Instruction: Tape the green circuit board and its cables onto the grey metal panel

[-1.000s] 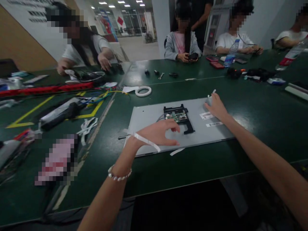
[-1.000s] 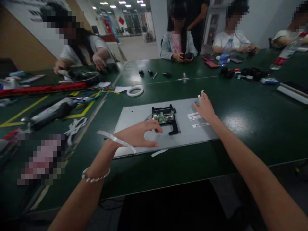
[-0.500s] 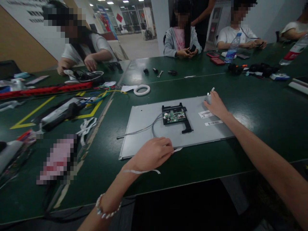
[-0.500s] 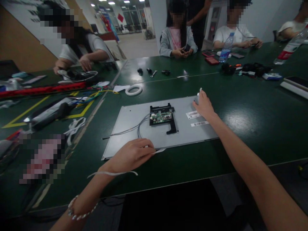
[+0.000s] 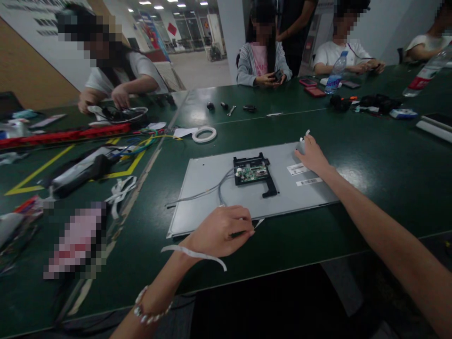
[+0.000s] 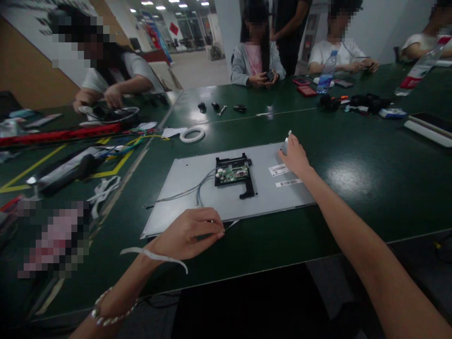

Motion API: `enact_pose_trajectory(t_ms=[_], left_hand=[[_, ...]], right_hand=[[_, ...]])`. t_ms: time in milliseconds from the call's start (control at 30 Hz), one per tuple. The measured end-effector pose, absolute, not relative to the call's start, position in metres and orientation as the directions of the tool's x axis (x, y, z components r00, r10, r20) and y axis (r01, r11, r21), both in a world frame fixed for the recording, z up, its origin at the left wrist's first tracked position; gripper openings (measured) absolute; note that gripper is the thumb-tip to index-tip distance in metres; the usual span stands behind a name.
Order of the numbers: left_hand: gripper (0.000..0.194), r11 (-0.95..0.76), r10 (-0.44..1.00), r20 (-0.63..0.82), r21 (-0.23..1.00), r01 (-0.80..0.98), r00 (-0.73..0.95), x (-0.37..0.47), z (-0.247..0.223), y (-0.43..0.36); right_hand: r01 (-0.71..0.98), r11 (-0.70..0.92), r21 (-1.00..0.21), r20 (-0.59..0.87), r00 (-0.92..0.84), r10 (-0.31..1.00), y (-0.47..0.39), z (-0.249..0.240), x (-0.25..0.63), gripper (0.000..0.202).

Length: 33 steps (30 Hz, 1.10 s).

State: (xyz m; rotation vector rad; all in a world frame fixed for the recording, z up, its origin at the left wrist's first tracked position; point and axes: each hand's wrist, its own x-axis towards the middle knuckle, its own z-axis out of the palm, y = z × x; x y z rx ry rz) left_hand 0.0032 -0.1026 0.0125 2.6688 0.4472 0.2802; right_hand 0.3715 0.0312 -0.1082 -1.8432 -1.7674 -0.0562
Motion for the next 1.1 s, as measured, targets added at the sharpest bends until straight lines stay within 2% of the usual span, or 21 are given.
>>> enact_pose_trajectory(t_ms=[200, 467, 633, 767, 967, 1100], left_hand=[[0.021, -0.888, 0.314, 0.143, 0.394, 0.237, 0.939, 0.004, 0.014, -0.105], [0.019, -0.893, 0.337, 0.181, 0.373, 0.253, 0.924, -0.001, 0.006, -0.117], [0.016, -0.877, 0.344, 0.229, 0.425, 0.225, 0.910, -0.010, 0.011, -0.124], [0.016, -0.813, 0.433, 0.192, 0.504, 0.291, 0.881, -0.020, 0.014, -0.129], [0.015, -0.753, 0.521, 0.307, 0.605, 0.260, 0.796, -0.039, 0.025, -0.141], [0.013, -0.687, 0.625, 0.307, 0.654, 0.318, 0.718, -0.049, 0.036, -0.142]], right_hand=[[0.932, 0.030, -0.361, 0.406, 0.128, 0.905, 0.031, -0.107, 0.371, 0.071], [0.926, 0.019, -0.377, 0.410, 0.149, 0.900, 0.030, -0.106, 0.370, 0.067], [0.929, 0.011, -0.369, 0.411, 0.153, 0.899, 0.031, -0.106, 0.369, 0.066], [0.931, 0.013, -0.364, 0.415, 0.150, 0.897, 0.029, -0.105, 0.367, 0.064], [0.930, 0.021, -0.368, 0.418, 0.145, 0.897, 0.027, -0.106, 0.367, 0.064], [0.926, 0.022, -0.377, 0.425, 0.152, 0.892, 0.023, -0.102, 0.365, 0.066]])
